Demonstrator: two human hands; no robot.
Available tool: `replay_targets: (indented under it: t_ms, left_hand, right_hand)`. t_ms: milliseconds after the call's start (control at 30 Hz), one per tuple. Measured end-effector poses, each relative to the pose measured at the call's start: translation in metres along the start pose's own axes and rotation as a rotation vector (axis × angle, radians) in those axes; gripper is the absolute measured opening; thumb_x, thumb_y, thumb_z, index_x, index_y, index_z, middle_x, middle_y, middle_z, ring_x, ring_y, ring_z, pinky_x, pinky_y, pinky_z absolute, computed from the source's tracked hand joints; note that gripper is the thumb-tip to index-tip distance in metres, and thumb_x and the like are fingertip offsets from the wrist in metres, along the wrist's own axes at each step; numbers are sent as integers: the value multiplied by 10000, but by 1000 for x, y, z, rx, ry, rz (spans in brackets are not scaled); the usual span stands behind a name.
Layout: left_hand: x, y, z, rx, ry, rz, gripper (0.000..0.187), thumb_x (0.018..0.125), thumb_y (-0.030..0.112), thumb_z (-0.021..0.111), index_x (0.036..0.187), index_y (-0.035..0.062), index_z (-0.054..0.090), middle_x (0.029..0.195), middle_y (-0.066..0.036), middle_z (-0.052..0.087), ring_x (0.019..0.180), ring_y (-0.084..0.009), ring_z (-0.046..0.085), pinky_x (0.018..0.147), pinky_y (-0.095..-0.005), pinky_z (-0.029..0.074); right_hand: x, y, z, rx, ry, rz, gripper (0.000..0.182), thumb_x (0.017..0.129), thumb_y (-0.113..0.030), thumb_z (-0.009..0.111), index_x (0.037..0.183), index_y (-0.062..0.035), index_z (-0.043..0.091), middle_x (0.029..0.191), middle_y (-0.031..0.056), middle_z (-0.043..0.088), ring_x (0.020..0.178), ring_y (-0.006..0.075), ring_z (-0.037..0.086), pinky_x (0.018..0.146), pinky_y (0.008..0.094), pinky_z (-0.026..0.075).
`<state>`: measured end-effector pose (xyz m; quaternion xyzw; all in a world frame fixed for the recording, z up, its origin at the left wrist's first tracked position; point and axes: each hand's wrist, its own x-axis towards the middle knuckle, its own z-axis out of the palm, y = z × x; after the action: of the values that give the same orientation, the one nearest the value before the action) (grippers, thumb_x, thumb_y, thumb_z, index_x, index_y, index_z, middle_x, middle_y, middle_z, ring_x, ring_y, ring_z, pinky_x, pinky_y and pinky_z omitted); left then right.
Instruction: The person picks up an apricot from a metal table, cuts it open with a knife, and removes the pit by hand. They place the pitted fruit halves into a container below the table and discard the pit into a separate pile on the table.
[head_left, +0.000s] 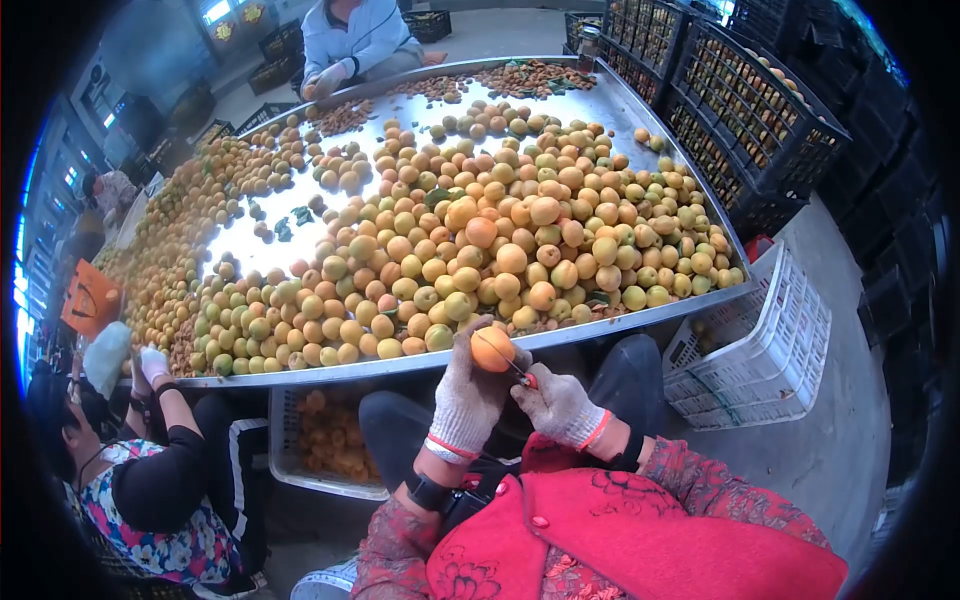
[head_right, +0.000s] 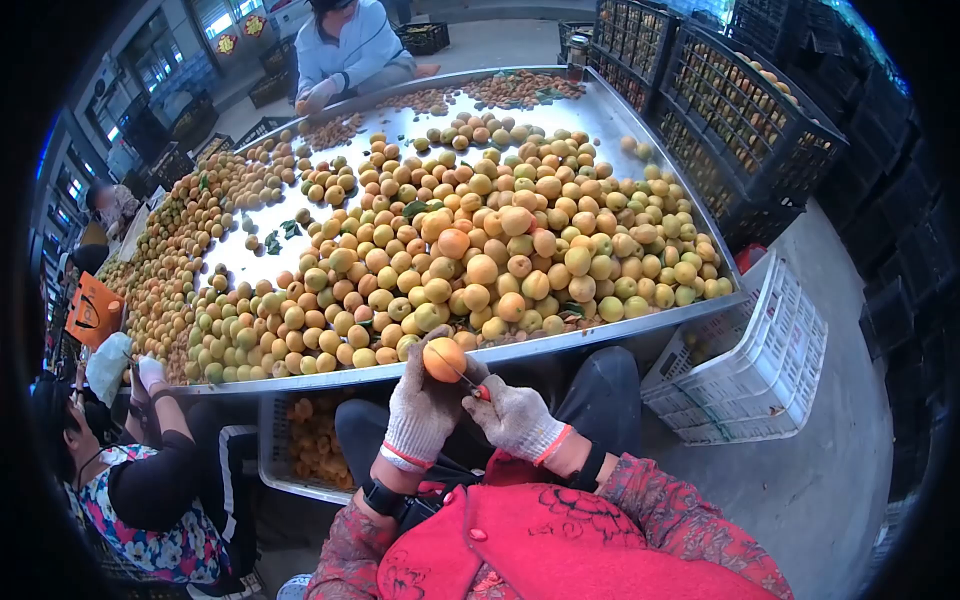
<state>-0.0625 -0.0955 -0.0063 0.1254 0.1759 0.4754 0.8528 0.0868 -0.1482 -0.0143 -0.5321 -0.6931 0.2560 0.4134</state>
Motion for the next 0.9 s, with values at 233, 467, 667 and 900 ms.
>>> replay_targets:
  t_ms: [233,467,667,900]
  left_hand:
    - [3,-2,-3,190,-2,94,602,970,522,493,1312,28,463,1193,-137,577,1099,-279,581,984,-440,449]
    - [-1,-2,2,233,-24,39,722,921,591,527,1381,48,407,1293,-108,529,1218,-247,509,1059,-416,388]
    - [12,-12,-19,303,35,86,722,928,602,502,1375,44,409,1244,-111,562,1166,-273,544,1026,-402,424]
    - [7,-4,5,139,81,51,652,935,578,520,1292,36,469,1056,-139,620,987,-316,621,942,-435,477]
  right_hand:
    - [1,-4,-4,38,-41,64,193,918,-186,633,900,-28,523,671,191,604,670,418,629,546,438,478]
    - [4,6,7,-14,54,-20,246,907,-252,647,941,-33,540,635,174,615,612,377,643,518,445,500]
    - [-1,10,4,23,-19,47,253,907,-257,645,959,-30,547,639,175,614,605,372,641,518,442,502]
    - [0,9,6,-38,28,-18,262,911,-259,643,979,-22,556,648,185,614,620,379,643,523,446,495]
